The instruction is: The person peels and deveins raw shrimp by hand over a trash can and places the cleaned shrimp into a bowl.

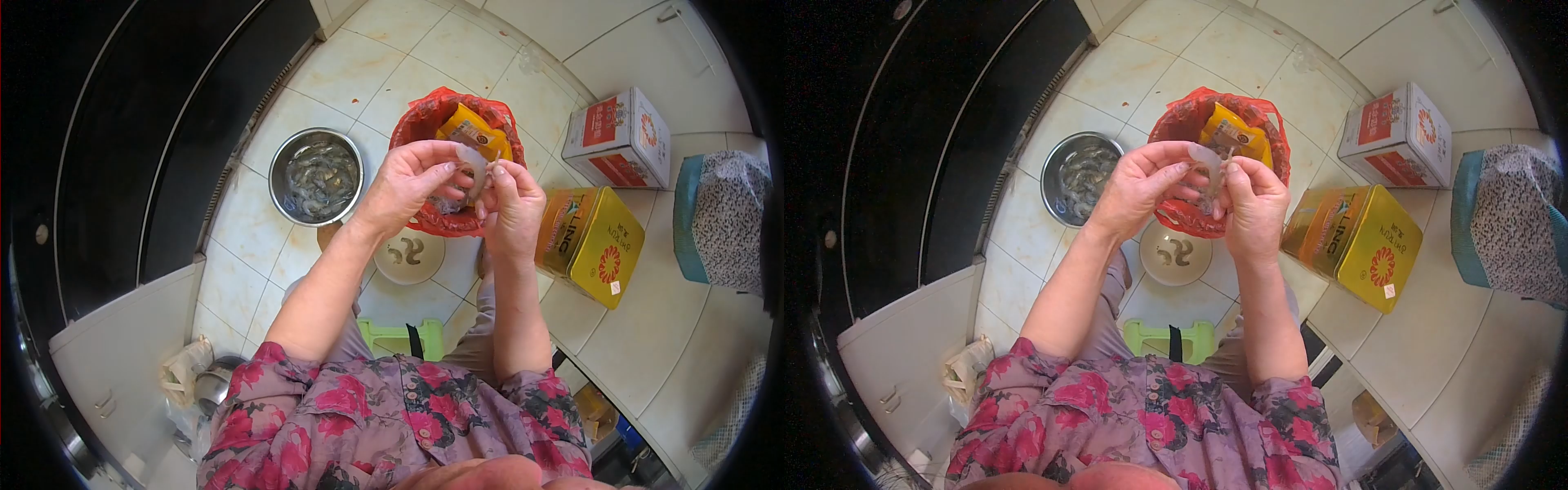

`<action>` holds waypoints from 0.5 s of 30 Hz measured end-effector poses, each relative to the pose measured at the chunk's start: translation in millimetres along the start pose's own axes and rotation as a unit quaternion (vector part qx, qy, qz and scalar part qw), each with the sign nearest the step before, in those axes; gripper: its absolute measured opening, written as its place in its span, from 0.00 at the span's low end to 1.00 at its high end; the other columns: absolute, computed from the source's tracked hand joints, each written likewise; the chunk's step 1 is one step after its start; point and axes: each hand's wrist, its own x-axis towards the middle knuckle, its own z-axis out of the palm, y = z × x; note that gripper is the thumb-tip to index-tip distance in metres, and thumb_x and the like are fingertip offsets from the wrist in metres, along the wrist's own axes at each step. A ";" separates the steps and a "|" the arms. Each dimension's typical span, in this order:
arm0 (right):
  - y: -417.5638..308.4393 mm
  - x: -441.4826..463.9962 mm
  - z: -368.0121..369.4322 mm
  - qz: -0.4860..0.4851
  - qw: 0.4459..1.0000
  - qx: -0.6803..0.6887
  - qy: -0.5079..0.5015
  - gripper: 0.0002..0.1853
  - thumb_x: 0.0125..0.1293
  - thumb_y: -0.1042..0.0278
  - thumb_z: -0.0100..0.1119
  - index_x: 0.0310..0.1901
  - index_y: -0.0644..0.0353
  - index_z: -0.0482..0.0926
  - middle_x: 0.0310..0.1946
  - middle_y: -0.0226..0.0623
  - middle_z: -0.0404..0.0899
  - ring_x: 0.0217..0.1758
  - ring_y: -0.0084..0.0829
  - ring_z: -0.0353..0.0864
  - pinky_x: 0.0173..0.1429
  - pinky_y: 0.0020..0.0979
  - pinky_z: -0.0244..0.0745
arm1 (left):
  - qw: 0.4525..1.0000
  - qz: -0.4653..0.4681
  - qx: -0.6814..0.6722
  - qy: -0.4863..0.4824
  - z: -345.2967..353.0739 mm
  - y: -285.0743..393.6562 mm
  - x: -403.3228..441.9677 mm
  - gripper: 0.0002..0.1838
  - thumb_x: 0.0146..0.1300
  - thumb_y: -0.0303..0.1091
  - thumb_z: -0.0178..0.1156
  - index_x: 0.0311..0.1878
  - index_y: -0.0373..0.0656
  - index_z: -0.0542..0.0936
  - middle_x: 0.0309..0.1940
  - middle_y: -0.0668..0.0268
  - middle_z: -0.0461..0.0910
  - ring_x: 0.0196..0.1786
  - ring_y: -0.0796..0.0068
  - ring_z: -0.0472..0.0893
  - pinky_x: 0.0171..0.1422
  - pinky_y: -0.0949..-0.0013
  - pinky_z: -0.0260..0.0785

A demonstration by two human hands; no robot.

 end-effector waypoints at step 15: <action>5.7 -0.1 -7.8 0.055 0.995 0.073 -0.049 0.06 0.69 0.72 0.56 0.42 0.65 0.79 0.29 0.31 0.77 0.18 0.17 0.66 0.20 0.23 0.66 | 0.995 -0.025 -0.085 -0.049 -10.3 -3.7 2.8 0.10 0.67 0.25 0.58 0.50 0.38 0.78 0.39 0.66 0.82 0.40 0.78 0.81 0.45 0.73 0.76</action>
